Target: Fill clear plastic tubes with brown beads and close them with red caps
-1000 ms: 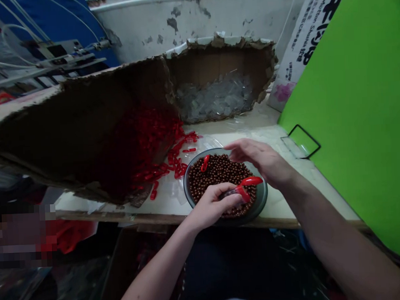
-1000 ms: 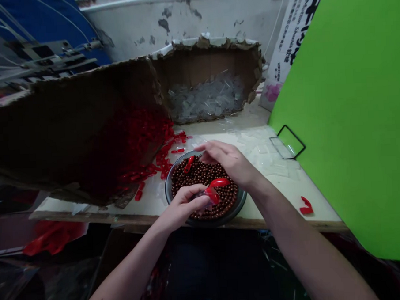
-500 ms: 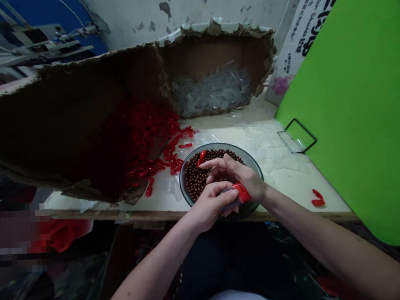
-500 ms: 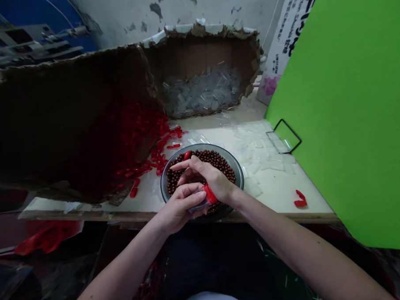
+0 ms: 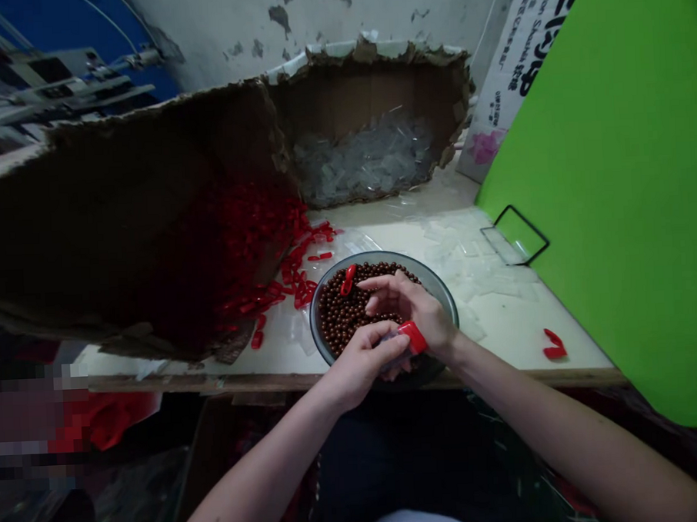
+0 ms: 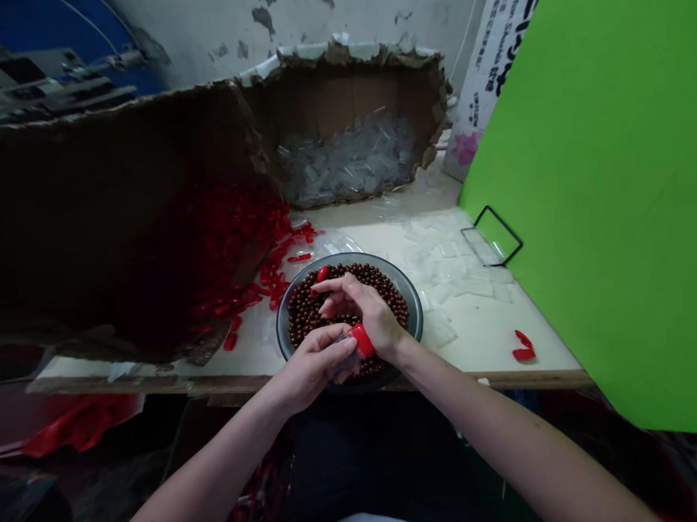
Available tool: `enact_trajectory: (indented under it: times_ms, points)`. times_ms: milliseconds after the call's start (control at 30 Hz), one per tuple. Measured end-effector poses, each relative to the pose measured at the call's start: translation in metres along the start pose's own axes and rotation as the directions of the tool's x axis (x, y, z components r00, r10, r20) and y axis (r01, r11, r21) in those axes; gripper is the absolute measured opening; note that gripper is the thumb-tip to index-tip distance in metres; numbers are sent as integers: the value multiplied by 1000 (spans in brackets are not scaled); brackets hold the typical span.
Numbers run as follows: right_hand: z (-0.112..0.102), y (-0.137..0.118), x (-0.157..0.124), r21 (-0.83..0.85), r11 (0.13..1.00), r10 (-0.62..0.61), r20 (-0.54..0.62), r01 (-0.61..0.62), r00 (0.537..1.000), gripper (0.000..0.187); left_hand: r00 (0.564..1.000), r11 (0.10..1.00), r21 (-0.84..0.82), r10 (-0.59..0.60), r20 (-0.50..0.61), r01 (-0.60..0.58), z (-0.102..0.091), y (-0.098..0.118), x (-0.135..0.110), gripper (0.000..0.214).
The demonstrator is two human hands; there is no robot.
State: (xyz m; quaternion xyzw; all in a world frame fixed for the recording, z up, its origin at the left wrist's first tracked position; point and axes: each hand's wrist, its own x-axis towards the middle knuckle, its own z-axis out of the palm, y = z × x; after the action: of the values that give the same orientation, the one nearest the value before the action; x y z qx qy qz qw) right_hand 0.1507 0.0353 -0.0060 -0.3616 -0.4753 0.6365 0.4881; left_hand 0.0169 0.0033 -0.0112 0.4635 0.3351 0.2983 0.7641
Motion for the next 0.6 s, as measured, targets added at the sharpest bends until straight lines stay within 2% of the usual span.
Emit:
enact_trajectory:
  times_ms: [100, 167, 200, 267, 333, 367, 400, 467, 500, 600]
  points:
    - [-4, 0, 5, 157, 987, 48, -158, -23, 986, 49, 986, 968, 214, 147, -74, -128, -5, 6, -3, 24]
    - [-9, 0, 2, 200, 980, 58, -240, -9, 969, 42, 937, 860, 442, 332, -108, -254, -9, 8, -5, 23]
    - [-11, 0, -1, 213, 977, 63, -261, -6, 963, 39, 889, 767, 555, 446, -103, -321, -12, 9, -6, 25]
    - [-13, 1, -12, 242, 970, 93, -242, -32, 966, 35, 752, 526, 743, 657, -46, -414, -18, 7, -6, 33]
    - [-11, 0, -24, 271, 958, 141, -160, -94, 977, 32, 599, 265, 869, 799, 45, -418, -24, 5, -5, 41]
    - [-9, 0, -30, 272, 954, 159, -113, -123, 981, 30, 539, 152, 907, 837, 92, -392, -27, 3, -5, 45]
    - [-7, 0, -36, 260, 955, 170, -74, -145, 983, 28, 496, 62, 930, 857, 136, -361, -28, 2, -4, 47]
    - [-3, 0, -43, 208, 966, 166, -53, -152, 985, 27, 458, -51, 943, 865, 206, -328, -29, 1, -2, 50]
    - [-2, 0, -45, 176, 974, 155, -67, -141, 986, 29, 455, -77, 941, 860, 230, -330, -29, 0, -2, 51]
    - [-2, 4, -47, 107, 990, 110, -129, -97, 985, 30, 484, -66, 927, 838, 252, -368, -26, -1, -3, 57]
